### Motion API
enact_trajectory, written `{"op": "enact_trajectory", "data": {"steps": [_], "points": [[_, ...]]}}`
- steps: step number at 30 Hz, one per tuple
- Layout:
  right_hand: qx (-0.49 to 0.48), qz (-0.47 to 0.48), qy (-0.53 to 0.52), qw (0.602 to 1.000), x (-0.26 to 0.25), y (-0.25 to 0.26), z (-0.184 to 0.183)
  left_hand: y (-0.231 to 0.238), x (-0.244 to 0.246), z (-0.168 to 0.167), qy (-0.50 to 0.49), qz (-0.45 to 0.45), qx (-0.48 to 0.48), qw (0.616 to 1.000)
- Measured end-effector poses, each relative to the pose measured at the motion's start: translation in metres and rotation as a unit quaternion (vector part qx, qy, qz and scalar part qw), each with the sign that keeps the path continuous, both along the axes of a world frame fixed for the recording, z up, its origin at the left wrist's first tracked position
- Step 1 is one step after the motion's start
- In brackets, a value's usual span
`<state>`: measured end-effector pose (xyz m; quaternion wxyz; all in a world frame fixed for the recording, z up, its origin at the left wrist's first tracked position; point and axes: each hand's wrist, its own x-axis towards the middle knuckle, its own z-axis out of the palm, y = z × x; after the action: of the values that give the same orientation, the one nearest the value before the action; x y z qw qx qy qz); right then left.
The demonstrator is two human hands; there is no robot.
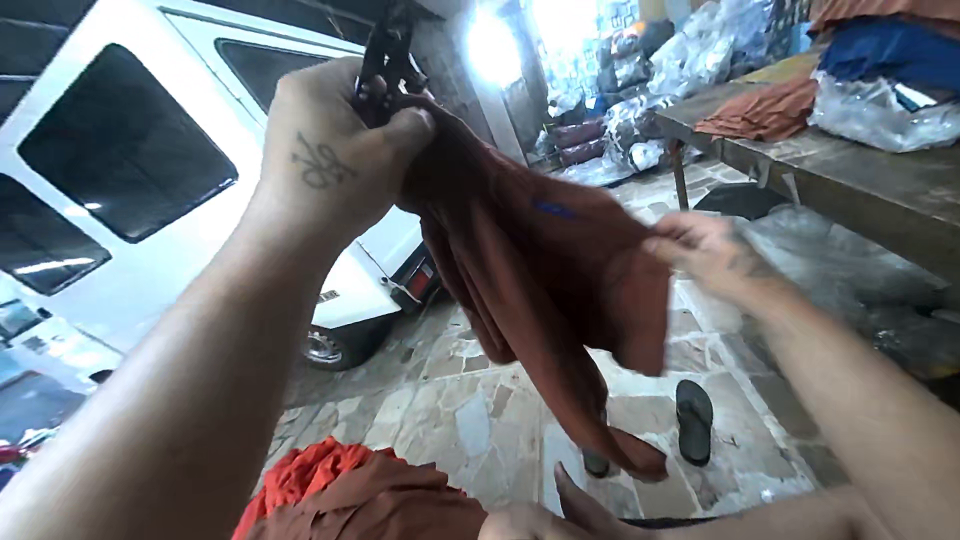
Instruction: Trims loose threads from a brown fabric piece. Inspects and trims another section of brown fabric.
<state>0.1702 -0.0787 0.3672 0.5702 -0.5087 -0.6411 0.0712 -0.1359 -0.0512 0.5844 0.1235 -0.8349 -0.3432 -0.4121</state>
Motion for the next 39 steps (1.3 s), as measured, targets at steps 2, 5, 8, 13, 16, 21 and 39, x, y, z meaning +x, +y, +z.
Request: {"op": "enact_trajectory", "data": {"steps": [2, 5, 8, 13, 16, 21, 39], "points": [[0.061, -0.067, 0.002, 0.996, 0.026, -0.004, 0.022, -0.003, -0.013, 0.001, 0.032, 0.012, -0.038, 0.999], [0.100, -0.143, -0.061, 0.983, 0.048, -0.014, 0.056, 0.004, -0.028, -0.003, 0.105, -0.021, -0.094, 0.990], [0.091, -0.205, -0.131, 0.966, 0.055, -0.020, 0.086, 0.018, -0.037, -0.008, 0.157, -0.018, -0.149, 0.976], [0.047, -0.244, -0.200, 0.948, 0.058, -0.026, 0.120, 0.043, -0.047, -0.020, 0.177, 0.044, -0.172, 0.968], [0.032, -0.233, -0.241, 0.942, 0.060, -0.032, 0.135, 0.040, -0.051, -0.021, 0.157, 0.055, -0.162, 0.973], [0.006, -0.248, -0.284, 0.926, 0.059, -0.040, 0.129, 0.027, -0.071, -0.022, 0.124, 0.045, -0.097, 0.986], [-0.041, 0.132, -0.177, 0.974, -0.046, -0.227, -0.188, -0.113, -0.320, -0.285, 0.026, -0.050, -0.508, 0.859]]}}
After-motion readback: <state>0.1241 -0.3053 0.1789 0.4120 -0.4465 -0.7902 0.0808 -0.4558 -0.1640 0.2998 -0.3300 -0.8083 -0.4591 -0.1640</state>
